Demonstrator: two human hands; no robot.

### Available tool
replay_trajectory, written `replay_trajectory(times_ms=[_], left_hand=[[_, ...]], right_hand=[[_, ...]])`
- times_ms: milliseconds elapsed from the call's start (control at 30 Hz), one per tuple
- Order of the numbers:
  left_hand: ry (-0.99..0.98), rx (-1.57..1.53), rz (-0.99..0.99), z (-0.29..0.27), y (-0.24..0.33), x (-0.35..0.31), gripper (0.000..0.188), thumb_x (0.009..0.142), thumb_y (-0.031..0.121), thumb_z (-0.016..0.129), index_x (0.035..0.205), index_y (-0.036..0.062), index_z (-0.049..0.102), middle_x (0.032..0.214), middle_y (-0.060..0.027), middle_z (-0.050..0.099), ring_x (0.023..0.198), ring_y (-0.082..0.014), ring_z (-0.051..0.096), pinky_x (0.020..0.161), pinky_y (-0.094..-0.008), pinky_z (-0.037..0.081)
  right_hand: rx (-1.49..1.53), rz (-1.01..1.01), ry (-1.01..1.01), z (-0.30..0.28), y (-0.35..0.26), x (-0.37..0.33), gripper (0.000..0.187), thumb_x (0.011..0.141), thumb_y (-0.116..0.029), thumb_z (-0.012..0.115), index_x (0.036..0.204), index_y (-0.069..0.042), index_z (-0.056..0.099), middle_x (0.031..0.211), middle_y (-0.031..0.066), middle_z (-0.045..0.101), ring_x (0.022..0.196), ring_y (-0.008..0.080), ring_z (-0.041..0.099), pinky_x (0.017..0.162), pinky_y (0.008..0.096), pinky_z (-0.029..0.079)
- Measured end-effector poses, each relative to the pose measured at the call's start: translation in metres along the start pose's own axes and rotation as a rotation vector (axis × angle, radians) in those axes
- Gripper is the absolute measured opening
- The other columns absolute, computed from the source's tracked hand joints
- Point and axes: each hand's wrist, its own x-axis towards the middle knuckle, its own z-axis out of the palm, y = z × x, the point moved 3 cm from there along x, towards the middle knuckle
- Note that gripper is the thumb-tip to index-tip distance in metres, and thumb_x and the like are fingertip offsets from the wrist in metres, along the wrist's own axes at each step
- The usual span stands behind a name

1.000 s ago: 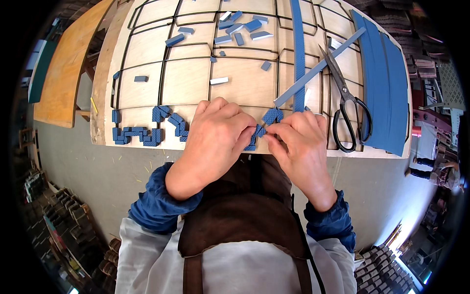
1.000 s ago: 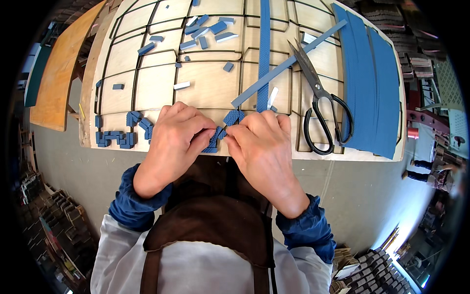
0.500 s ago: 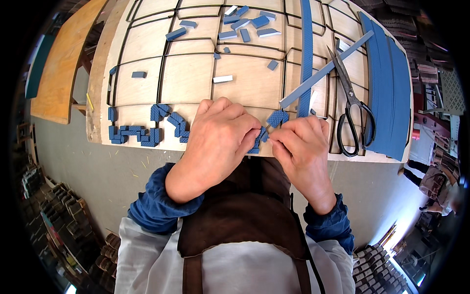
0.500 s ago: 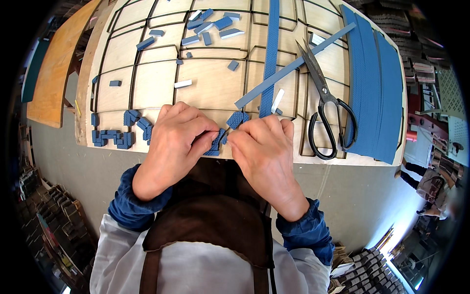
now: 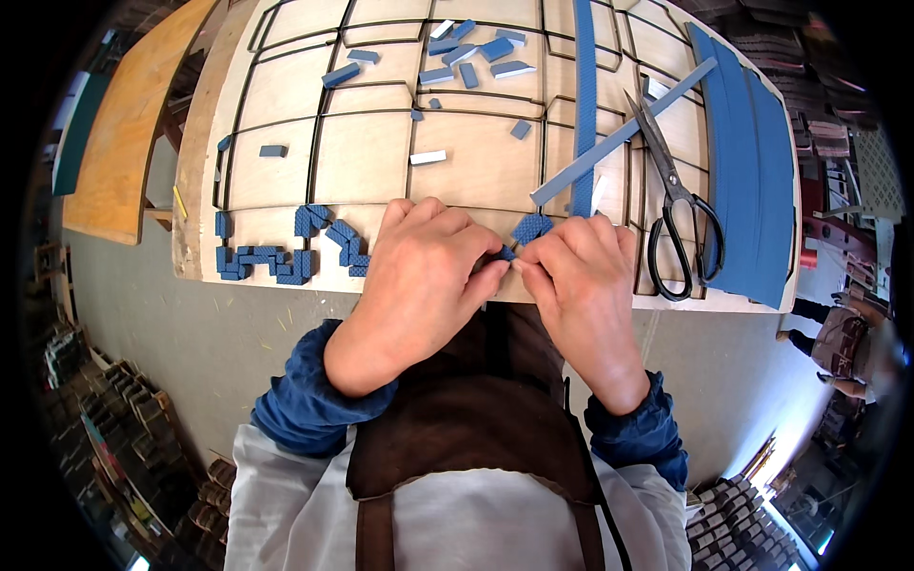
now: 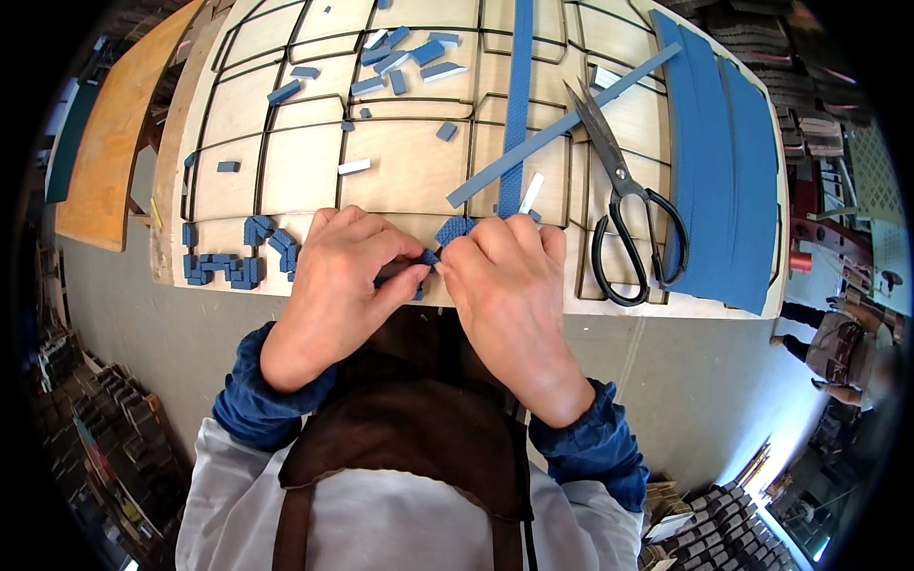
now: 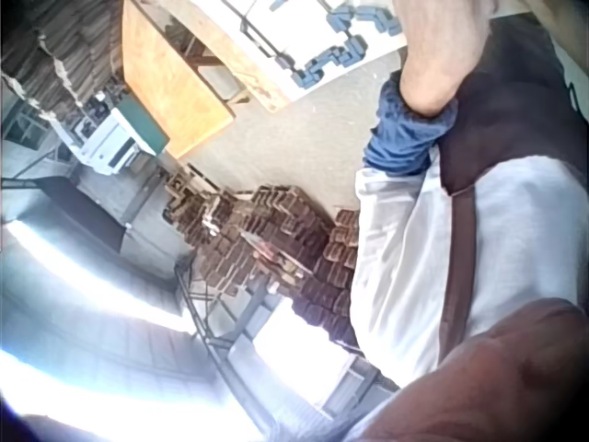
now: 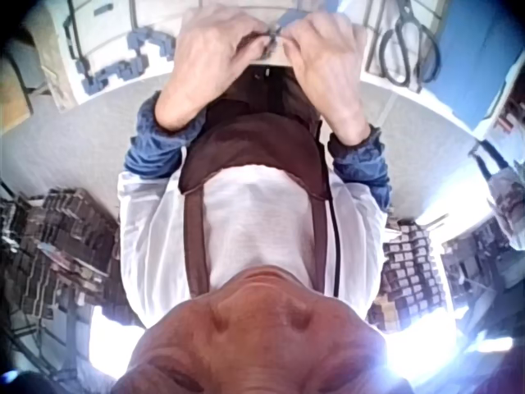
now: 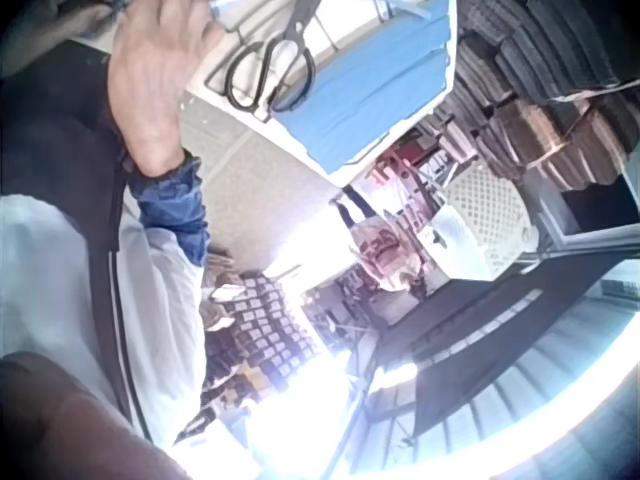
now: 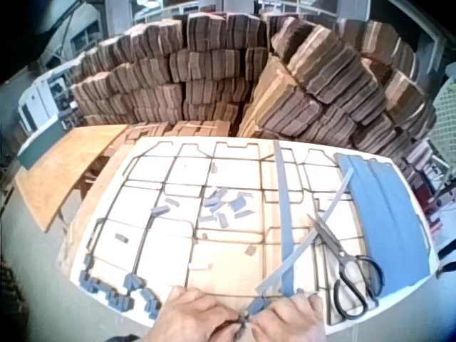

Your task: The person walks to a workbench in a warehouse and begins assembling a puzzle using blue foam pieces. They use scissors to trim the pieces and fit them into a wooden frame with a grid pattern. The person continues to cut and place pieces into the frame throughout the clip.

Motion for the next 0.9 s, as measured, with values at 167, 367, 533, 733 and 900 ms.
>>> replay_trajectory(times_ms=[167, 367, 533, 733, 900], left_hand=[[0.037, 0.138, -0.029, 0.004, 0.017, 0.003, 0.018, 0.069, 0.011, 0.082, 0.081, 0.0072, 0.070, 0.074, -0.0068, 0.064, 0.078, -0.0286, 0.060, 0.077, -0.0400, 0.044], [0.043, 0.278, -0.057, 0.011, 0.028, 0.003, 0.019, 0.067, 0.009, 0.080, 0.079, 0.0071, 0.065, 0.075, -0.0087, 0.062, 0.078, -0.0296, 0.060, 0.078, -0.0411, 0.045], [0.075, 0.331, -0.046, 0.021, 0.028, 0.000, 0.018, 0.070, 0.007, 0.077, 0.081, 0.0062, 0.063, 0.077, -0.0096, 0.062, 0.081, -0.0302, 0.059, 0.078, -0.0417, 0.044], [0.050, 0.053, -0.023, -0.004, 0.013, -0.007, 0.017, 0.084, 0.009, 0.074, 0.098, 0.0017, 0.068, 0.089, -0.0122, 0.066, 0.089, -0.0338, 0.060, 0.081, -0.0430, 0.047], [0.268, 0.055, -0.095, -0.033, -0.008, -0.016, 0.015, 0.090, 0.006, 0.071, 0.105, 0.0012, 0.068, 0.096, -0.0138, 0.068, 0.089, -0.0297, 0.063, 0.078, -0.0382, 0.051]], right_hand=[[0.094, -0.069, -0.046, -0.006, 0.004, 0.001, 0.012, 0.077, -0.008, 0.077, 0.085, -0.011, 0.069, 0.085, 0.0023, 0.058, 0.088, 0.0245, 0.055, 0.081, 0.0400, 0.039], [-0.018, -0.187, 0.001, -0.056, 0.019, 0.036, 0.009, 0.079, -0.010, 0.075, 0.085, -0.010, 0.069, 0.085, 0.0031, 0.059, 0.091, 0.0251, 0.056, 0.083, 0.0397, 0.041], [-0.161, -0.412, -0.025, -0.036, 0.033, 0.096, 0.003, 0.081, -0.010, 0.069, 0.083, -0.010, 0.072, 0.086, 0.0038, 0.063, 0.094, 0.0243, 0.059, 0.085, 0.0390, 0.043], [-0.423, -0.448, -0.200, 0.010, 0.041, 0.126, 0.009, 0.081, -0.007, 0.066, 0.083, -0.010, 0.075, 0.090, 0.0043, 0.069, 0.100, 0.0235, 0.063, 0.087, 0.0403, 0.044], [-0.361, -0.356, -0.280, 0.004, 0.038, 0.131, 0.011, 0.082, -0.012, 0.071, 0.092, -0.007, 0.072, 0.088, 0.0069, 0.069, 0.094, 0.0264, 0.065, 0.085, 0.0406, 0.046]])
